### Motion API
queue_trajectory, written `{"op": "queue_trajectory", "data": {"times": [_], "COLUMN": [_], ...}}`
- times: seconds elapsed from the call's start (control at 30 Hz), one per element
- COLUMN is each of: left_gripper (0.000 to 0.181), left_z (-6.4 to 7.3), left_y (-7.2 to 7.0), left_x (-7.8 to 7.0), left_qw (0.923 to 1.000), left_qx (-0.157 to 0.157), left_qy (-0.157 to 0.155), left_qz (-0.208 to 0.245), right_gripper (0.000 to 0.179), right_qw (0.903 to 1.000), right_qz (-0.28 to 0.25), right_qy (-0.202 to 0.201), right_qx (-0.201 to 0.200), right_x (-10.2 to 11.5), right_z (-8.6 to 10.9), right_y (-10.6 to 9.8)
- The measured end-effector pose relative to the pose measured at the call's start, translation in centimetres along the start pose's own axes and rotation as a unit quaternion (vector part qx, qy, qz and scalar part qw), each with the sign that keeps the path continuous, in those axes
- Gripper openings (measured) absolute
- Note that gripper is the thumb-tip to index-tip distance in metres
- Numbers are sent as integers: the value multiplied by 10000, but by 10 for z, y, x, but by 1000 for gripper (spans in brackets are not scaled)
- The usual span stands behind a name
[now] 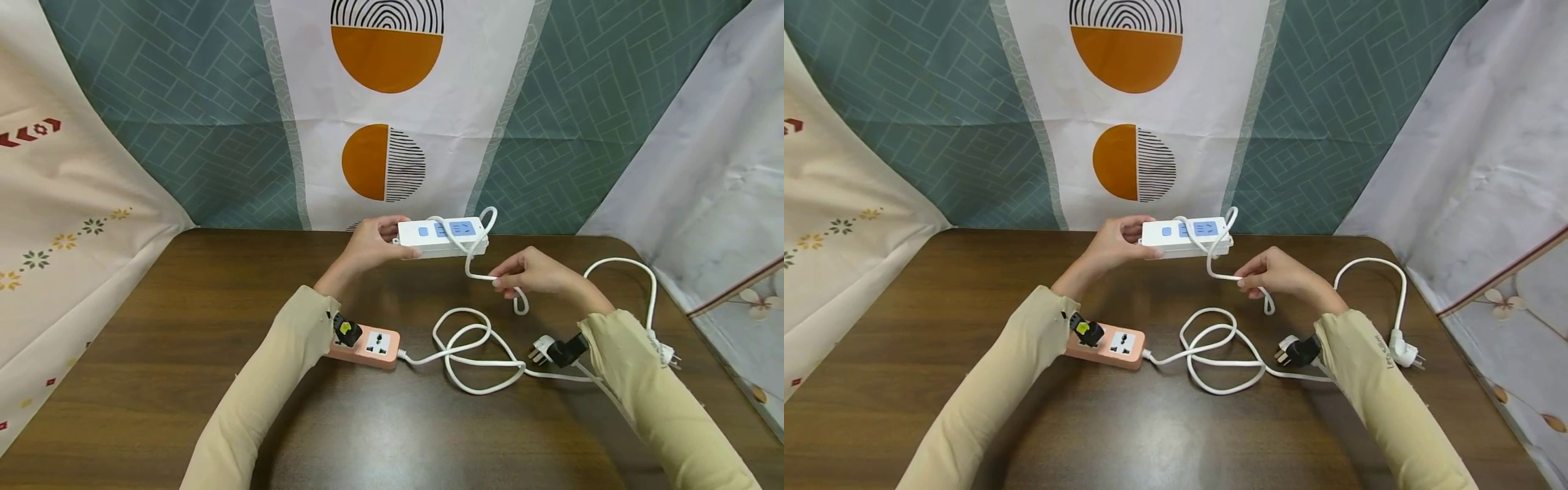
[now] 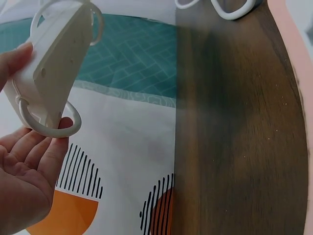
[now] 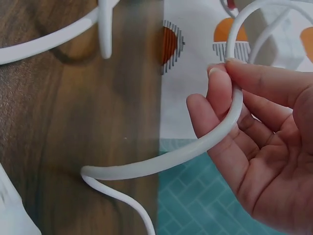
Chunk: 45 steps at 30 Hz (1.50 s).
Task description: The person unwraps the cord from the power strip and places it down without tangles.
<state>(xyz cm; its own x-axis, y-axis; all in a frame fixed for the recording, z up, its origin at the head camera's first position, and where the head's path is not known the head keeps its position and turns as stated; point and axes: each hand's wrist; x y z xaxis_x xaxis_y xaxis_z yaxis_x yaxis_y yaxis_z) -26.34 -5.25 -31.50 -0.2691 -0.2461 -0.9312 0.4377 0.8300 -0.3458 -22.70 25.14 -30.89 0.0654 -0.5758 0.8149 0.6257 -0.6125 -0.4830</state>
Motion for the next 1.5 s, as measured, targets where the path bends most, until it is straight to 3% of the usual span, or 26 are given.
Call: {"op": "queue_trajectory", "data": {"times": [0.23,0.57,0.8,1.03,1.33,1.5], "left_gripper": [57,54,55,54,55,56], "left_z": [-1,-2,0,1,3,5], "left_y": [-1,2,3,2,-2,-6], "left_x": [2,3,6,9,12,14], "left_qw": [10000,9999,9998,9995,9994,9995], "left_qx": [19,52,133,268,321,234], "left_qy": [-30,-86,-135,-130,-106,-191], "left_qz": [20,49,-106,-141,-36,-76], "right_gripper": [29,31,27,11,10,23], "right_qw": [9990,9979,9930,9825,9829,9831], "right_qz": [374,117,-311,-1014,-662,-583], "right_qy": [-235,-562,-730,-680,-560,-601], "right_qx": [-106,-294,-877,-1409,-1624,-1629], "right_x": [5,14,15,11,-7,-18], "right_z": [13,30,41,46,50,61], "right_y": [-6,-17,-31,-40,-51,-56]}}
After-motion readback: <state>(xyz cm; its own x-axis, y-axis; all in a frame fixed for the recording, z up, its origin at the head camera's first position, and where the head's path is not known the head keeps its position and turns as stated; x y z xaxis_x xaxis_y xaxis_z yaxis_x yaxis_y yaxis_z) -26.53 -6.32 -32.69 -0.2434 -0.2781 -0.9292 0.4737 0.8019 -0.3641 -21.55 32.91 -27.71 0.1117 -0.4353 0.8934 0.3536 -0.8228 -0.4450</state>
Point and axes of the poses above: each hand's wrist, its own z-axis away from the middle knuckle, its own y-axis out of the palm, x = y × z, and after that the axes turned 9 degrees about x, right-handed
